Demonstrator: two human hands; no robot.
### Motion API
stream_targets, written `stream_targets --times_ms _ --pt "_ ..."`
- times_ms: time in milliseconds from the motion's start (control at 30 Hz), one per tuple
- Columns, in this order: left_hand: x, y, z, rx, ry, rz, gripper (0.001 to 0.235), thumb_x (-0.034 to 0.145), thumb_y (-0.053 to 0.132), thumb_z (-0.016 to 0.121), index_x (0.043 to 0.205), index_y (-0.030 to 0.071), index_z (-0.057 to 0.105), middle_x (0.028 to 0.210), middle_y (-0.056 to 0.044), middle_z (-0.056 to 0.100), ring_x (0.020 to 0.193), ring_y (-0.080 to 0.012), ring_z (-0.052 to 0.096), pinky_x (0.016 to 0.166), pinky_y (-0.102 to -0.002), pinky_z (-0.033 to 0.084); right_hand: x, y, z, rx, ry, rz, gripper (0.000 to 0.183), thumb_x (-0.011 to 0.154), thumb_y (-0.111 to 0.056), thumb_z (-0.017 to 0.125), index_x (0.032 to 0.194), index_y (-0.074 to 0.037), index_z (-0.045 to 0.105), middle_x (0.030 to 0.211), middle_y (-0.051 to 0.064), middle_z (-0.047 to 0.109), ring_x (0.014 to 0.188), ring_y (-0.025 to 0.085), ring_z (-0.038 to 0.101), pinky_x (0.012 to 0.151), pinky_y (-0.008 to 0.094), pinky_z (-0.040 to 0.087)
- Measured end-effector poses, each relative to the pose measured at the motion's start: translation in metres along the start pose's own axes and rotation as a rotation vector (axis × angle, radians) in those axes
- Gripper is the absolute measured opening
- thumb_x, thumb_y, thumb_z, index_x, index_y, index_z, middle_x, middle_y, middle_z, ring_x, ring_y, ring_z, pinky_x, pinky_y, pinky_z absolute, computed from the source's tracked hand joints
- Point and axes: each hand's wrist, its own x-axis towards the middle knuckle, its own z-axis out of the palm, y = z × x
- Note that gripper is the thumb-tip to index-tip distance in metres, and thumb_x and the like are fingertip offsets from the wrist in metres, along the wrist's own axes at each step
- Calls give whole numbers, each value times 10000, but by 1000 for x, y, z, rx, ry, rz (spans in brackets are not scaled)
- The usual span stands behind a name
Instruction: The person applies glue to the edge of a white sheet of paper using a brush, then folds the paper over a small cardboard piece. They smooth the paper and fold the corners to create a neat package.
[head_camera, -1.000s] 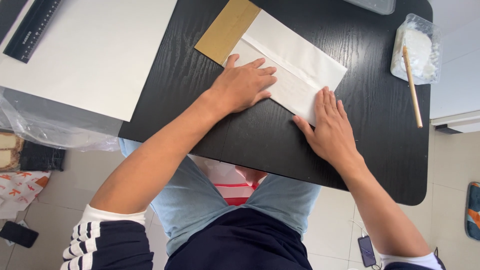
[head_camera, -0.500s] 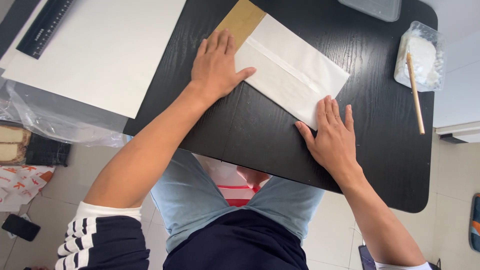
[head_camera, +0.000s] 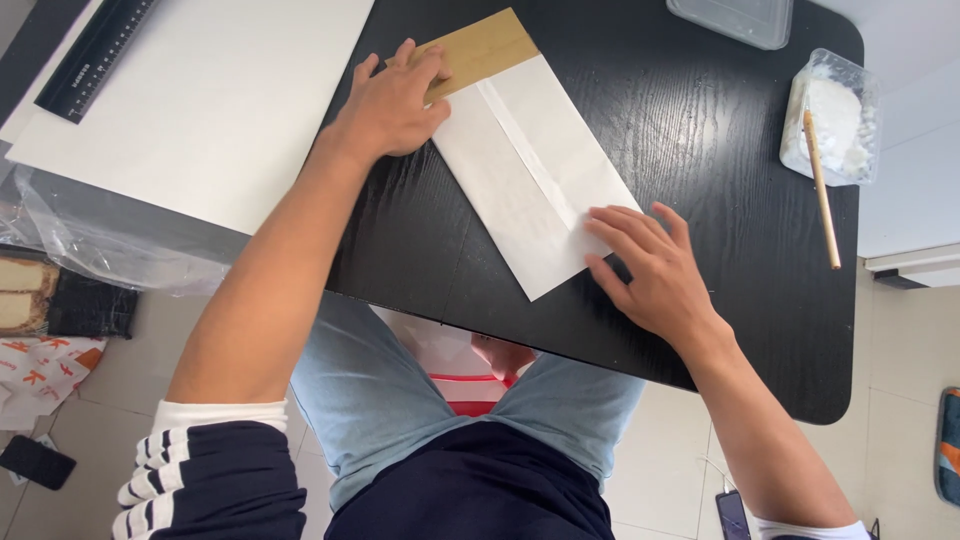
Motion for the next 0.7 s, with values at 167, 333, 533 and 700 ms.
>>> stream_targets --times_ms 167,333,533,700 --pt "20 -11 23 68 239 132 247 1076 234 525 1211 46 438 1268 -169 638 1450 -505 338 1162 -664 224 32 -2 4 60 -166 -166 394 1069 -290 554 1425 -126 592 1495 62 600 1387 250 562 1171 538 257" --pt "19 -13 13 13 149 209 193 1060 204 517 1198 70 505 1574 -140 460 1502 -418 280 1194 -624 142 77 10 30 12 -258 -208 493 1094 -369 466 1491 -85 531 1551 76 540 1472 261 444 1162 586 209" --pt "16 -10 13 57 163 276 231 1067 200 440 1234 71 533 1567 -102 484 1496 -379 316 1184 -624 161 135 14 60 60 -376 -116 591 1103 -425 378 1570 -64 386 1644 113 381 1529 290 307 1161 625 97" --pt "15 -8 10 100 190 266 340 1070 224 415 1341 74 557 1543 -99 506 1488 -370 334 1177 -628 173 167 86 84 153 -177 -10 446 1059 -279 552 1494 -187 515 1552 24 525 1415 176 480 1109 507 188"
